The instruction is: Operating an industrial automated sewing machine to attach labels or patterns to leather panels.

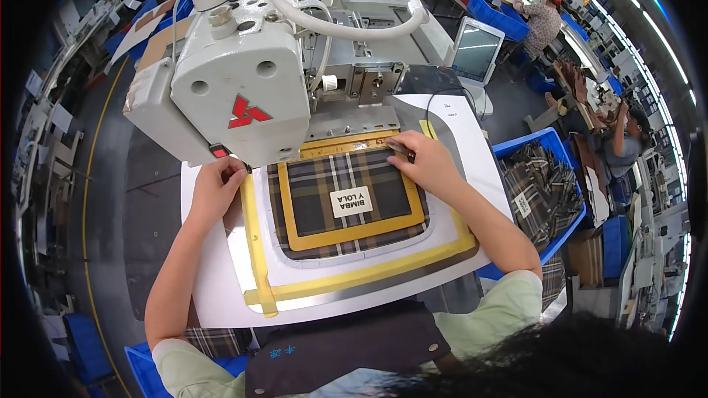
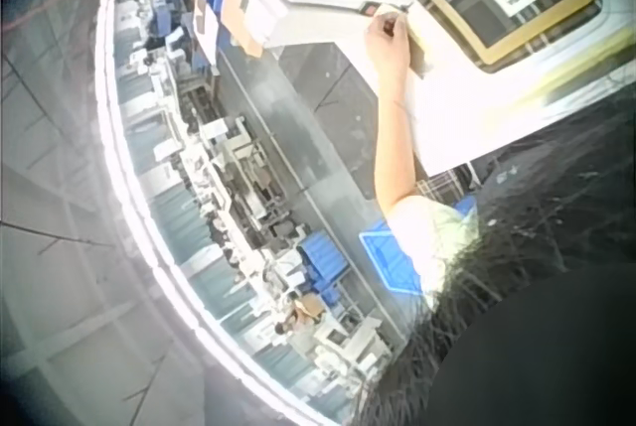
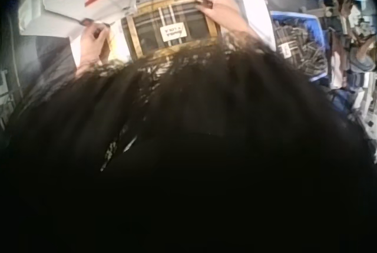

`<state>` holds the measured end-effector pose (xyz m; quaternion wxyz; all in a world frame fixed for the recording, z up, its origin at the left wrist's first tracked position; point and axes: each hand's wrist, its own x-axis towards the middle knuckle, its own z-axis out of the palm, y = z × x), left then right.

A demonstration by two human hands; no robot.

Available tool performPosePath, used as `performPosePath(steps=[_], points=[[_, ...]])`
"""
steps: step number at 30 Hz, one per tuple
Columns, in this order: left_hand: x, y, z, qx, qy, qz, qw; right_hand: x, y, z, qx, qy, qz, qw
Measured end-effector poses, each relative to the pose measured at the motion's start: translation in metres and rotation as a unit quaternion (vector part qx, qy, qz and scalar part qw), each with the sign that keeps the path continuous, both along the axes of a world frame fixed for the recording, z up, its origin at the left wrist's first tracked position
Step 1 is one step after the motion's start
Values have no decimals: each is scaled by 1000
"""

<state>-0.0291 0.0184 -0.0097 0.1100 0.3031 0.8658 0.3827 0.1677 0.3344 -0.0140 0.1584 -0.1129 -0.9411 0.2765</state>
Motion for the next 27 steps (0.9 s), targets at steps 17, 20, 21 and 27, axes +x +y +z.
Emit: performPosePath(steps=[17, 20, 21, 27], points=[[89, 21, 24, 6, -91, -126, 988, -4, -21, 58, -117, -122, 186, 968], [88, 43, 21, -39, 56, -162, 984, -11, -52, 63, -228, -192, 304, 905], [83, 47, 15, -38, 57, -163, 984, -16, -61, 60, -236, -199, 331, 892], [62, 26, 8, -29, 160, -204, 965, -40, -71, 68, -366, -322, 224, 844]])
